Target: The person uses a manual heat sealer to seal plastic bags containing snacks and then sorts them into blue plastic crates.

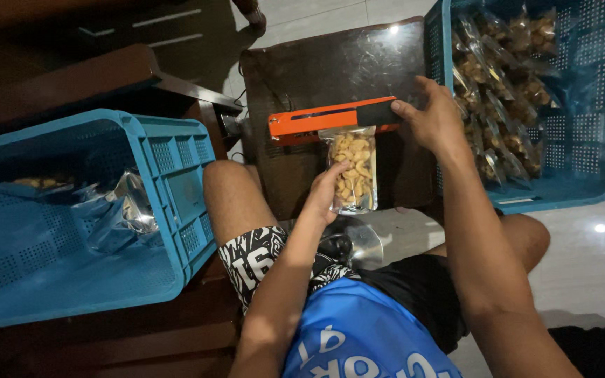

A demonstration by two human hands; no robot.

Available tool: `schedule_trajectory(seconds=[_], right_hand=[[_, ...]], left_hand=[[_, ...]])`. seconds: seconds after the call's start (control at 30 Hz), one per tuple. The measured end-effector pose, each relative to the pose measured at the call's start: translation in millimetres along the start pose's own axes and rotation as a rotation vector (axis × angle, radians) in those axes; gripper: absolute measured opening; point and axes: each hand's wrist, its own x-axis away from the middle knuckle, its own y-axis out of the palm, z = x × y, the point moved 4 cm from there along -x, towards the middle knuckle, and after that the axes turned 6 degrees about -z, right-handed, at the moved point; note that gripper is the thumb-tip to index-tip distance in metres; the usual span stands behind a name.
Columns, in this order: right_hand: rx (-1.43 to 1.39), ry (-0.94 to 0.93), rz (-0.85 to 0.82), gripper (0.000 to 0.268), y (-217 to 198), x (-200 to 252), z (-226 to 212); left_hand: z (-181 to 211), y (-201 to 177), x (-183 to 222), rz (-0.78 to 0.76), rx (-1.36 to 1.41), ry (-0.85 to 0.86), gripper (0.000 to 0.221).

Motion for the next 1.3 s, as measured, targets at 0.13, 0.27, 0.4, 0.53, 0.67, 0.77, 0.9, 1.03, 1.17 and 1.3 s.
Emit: schedule_trajectory(seconds=[0.13, 0.27, 0.4, 0.53, 0.67, 0.77, 0.9, 1.03, 1.17, 1.3], right_hand=[[0.006, -0.005, 0.009, 0.075, 4, -4, 7], [0.017, 0.003, 0.016, 0.076, 9, -9, 13], [0.029, 0.031, 0.011, 0.081, 15, -14, 24], [-0.033, 0.042, 0.018, 0.085, 22, -23, 46], [-0.001, -0.122, 0.087, 0.088, 22, -36, 49], [-0.146, -0.026, -0.057, 0.089, 26, -36, 52], [0.006, -0.023, 0.0, 0.099, 28, -39, 60], [0.036, 0.05, -0.004, 0.104, 29, -38, 62], [-0.004, 0.13, -0.039, 0.105, 27, -36, 55], [0.015, 0.127, -0.036, 0.107, 26, -34, 53]], left_hand=[[4, -1, 5, 0.035, -0.016, -0.01, 0.043], [6, -2, 9, 0.024, -0.008, -0.005, 0.044], [8, -3, 10, 0.057, -0.024, -0.031, 0.044], [5, -11, 6, 0.051, -0.023, -0.043, 0.044], [-2, -15, 3, -0.008, 0.01, -0.037, 0.044], [0, -17, -1, 0.002, 0.02, -0.04, 0.044], [-2, -16, -1, 0.006, 0.056, -0.058, 0.043], [2, -11, 2, 0.002, 0.045, -0.076, 0.044], [8, -6, 7, 0.023, 0.008, -0.047, 0.045], [10, -3, 8, 0.0, 0.026, -0.039, 0.044]])
